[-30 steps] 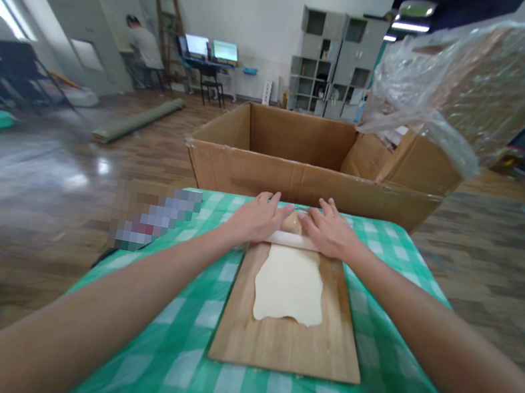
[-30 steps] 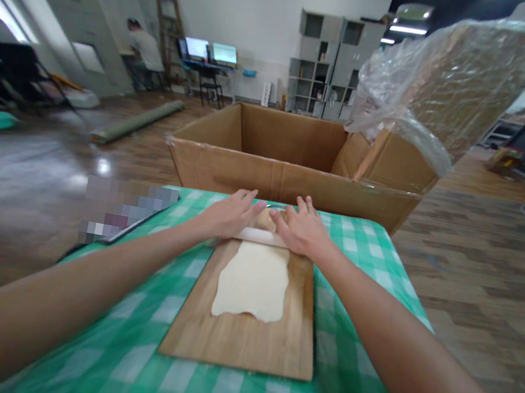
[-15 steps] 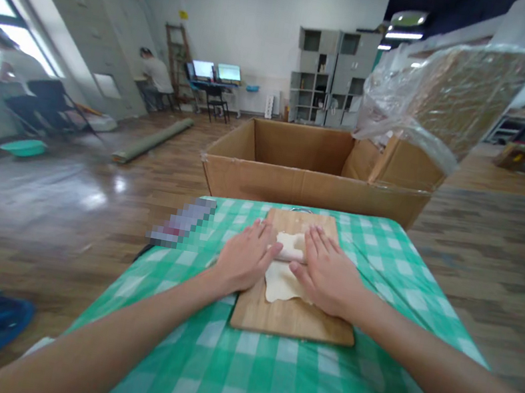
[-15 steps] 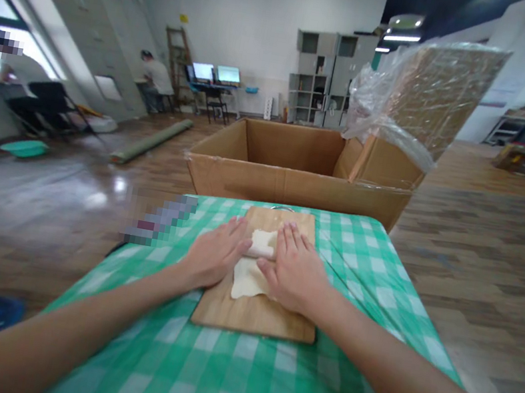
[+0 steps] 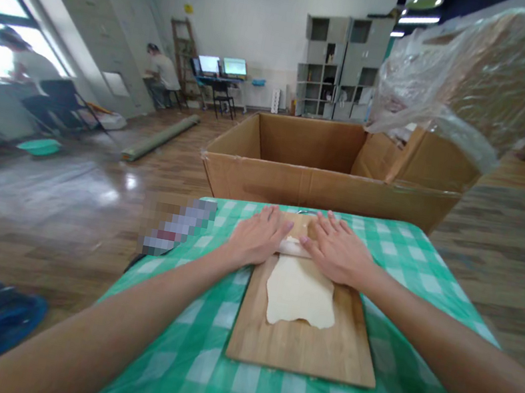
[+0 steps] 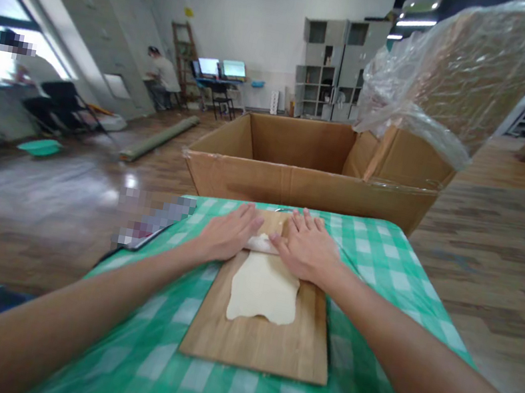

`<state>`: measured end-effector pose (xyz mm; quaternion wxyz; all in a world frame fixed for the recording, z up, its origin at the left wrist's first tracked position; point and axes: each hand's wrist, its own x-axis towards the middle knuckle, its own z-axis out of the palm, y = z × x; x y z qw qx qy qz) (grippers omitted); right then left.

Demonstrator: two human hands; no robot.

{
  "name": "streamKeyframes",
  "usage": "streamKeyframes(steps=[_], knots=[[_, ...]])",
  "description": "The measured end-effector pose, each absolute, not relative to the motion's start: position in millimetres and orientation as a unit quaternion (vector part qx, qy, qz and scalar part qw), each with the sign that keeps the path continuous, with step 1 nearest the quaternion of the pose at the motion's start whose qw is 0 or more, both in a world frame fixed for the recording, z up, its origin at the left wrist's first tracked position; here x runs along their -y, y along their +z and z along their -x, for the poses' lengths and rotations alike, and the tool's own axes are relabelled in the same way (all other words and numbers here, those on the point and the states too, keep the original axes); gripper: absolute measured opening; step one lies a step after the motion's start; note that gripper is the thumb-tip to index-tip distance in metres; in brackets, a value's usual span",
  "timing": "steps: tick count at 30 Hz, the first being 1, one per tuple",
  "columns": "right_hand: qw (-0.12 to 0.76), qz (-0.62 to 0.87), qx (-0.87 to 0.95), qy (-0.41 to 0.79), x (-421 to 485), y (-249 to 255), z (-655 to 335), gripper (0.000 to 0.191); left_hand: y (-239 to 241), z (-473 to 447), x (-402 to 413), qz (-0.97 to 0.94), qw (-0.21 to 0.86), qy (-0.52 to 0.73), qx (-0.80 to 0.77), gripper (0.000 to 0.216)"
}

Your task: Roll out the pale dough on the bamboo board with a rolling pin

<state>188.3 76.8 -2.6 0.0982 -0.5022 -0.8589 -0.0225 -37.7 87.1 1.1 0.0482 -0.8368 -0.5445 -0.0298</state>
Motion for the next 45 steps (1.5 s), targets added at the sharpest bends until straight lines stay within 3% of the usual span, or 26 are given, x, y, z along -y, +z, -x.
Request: streamKeyframes(steps=[14,22,29,34,45], knots=[[0.105,0.545,0.832,-0.015,-120,-8,-191,0.091,3,33,-148,0.849,0.063,-0.017,0.525,0.062],[0.121,0.54,0.83,-0.064,-65,-3,-177,0.088,-16,53,-110,0.883,0.118,-0.029,0.454,0.055],[0.126,0.528,0.84,-0.019,-7,-3,-163,0.087,-15,65,-75,0.866,0.048,-0.094,0.488,0.061],[0.157,0.491,0.856,-0.023,27,-10,-159,0.089,-19,83,-40,0.889,0.061,-0.108,0.441,0.068],[0.098,0.515,0.851,0.004,-77,-1,-174,0.085,-5,54,-90,0.85,0.062,-0.052,0.521,0.066]])
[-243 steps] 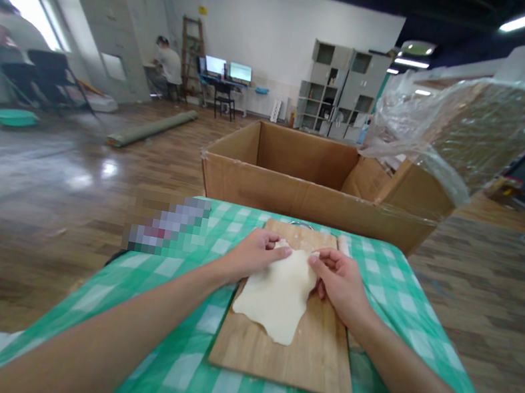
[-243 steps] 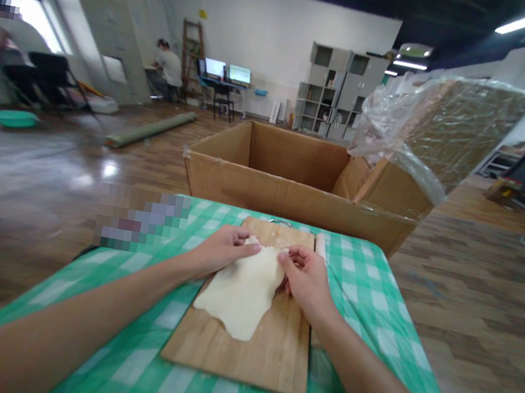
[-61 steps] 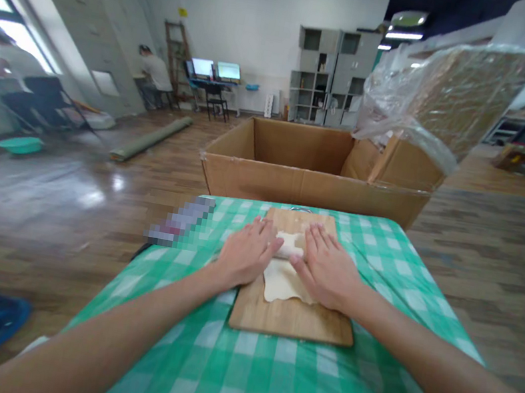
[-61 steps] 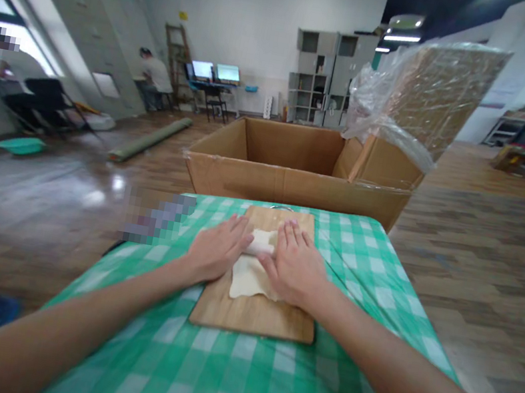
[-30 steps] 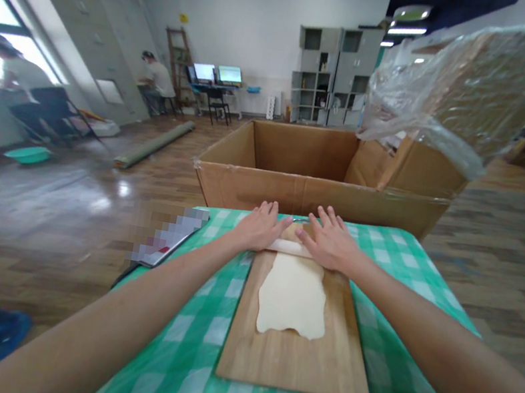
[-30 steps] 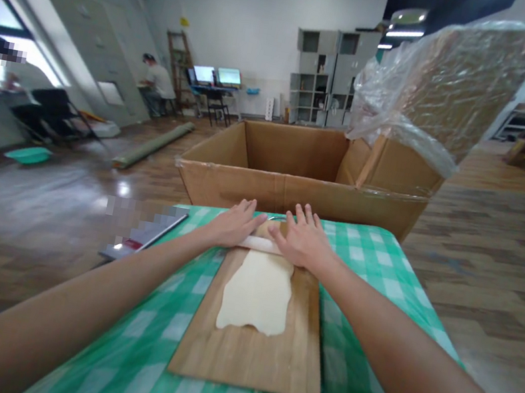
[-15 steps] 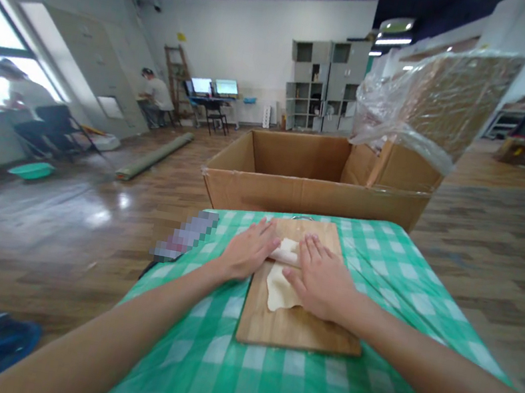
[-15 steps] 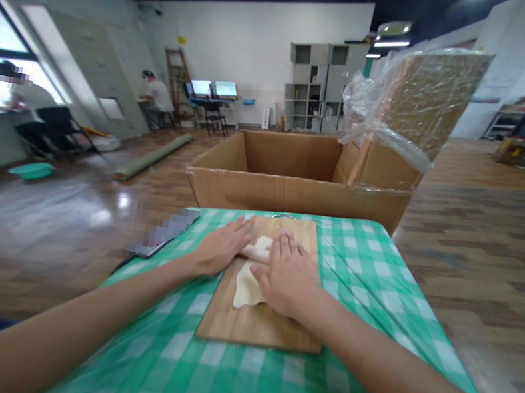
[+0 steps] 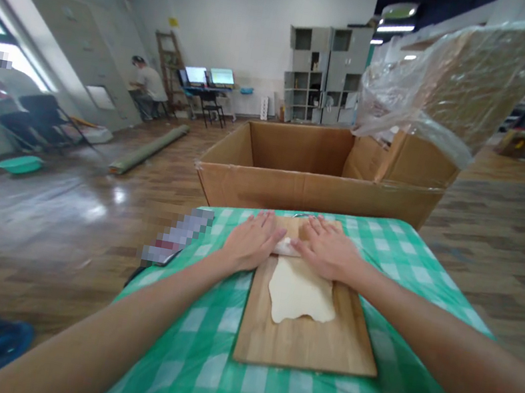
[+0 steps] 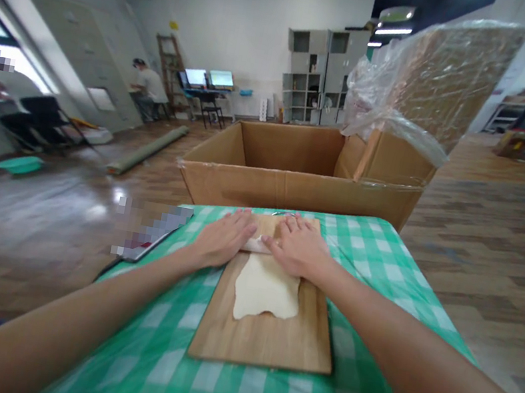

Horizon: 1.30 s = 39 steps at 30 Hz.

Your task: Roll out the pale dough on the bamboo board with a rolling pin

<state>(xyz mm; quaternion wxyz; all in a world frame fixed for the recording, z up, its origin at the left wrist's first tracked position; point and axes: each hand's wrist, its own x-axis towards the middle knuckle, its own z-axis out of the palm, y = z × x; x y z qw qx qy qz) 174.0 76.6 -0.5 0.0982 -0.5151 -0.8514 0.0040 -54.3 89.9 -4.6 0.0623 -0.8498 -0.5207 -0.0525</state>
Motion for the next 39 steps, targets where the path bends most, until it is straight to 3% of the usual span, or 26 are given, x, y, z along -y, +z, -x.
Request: streamKeyframes(steps=[8,15,23,30,34,39], knots=[[0.089,0.553,0.828,0.012,-133,-7,-180,0.09,5,45,-153,0.845,0.022,-0.011,0.533,0.067],[0.091,0.57,0.816,0.0,-142,-2,-179,0.082,6,42,-168,0.864,0.054,-0.005,0.5,0.053],[0.133,0.518,0.843,-0.063,-98,-3,-173,0.087,-9,50,-113,0.828,0.079,-0.079,0.549,0.069],[0.13,0.488,0.862,-0.032,-45,-3,-174,0.08,-17,49,-32,0.813,0.097,-0.113,0.563,0.074],[0.139,0.455,0.879,-0.034,-7,-10,-185,0.086,-15,52,10,0.837,0.092,-0.121,0.525,0.079],[0.13,0.459,0.879,-0.015,-12,-7,-186,0.086,-13,53,3,0.84,0.061,-0.117,0.526,0.075]])
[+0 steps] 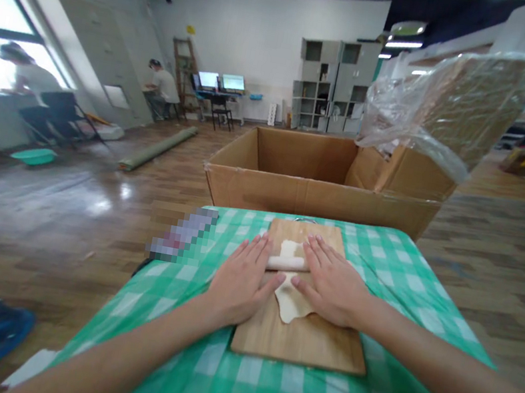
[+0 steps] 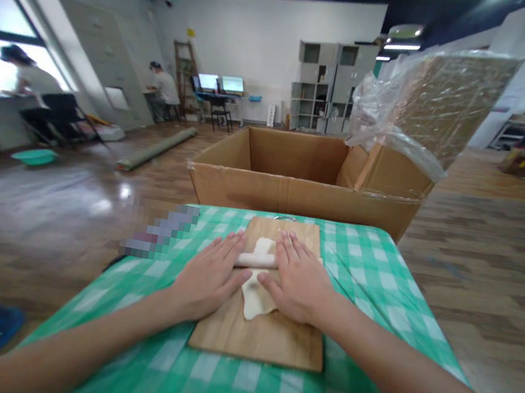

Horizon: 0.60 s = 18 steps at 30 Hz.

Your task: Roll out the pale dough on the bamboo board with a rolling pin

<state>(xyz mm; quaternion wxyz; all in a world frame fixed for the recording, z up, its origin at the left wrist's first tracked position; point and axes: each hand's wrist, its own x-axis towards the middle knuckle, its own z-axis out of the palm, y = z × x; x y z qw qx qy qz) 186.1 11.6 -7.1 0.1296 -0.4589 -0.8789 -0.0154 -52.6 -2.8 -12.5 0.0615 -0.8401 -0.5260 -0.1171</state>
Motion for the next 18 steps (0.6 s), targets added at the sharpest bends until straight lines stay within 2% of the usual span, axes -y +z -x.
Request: streamKeyframes(steps=[8,13,18], knots=[[0.092,0.487,0.868,0.014,-92,3,-173,0.081,-6,46,-71,0.806,0.034,-0.079,0.586,0.076],[0.091,0.507,0.857,0.01,-132,-9,-171,0.088,-8,47,-109,0.804,0.018,-0.068,0.591,0.079],[0.097,0.51,0.855,0.011,-157,-14,-173,0.087,-9,49,-140,0.785,-0.019,-0.077,0.614,0.085]])
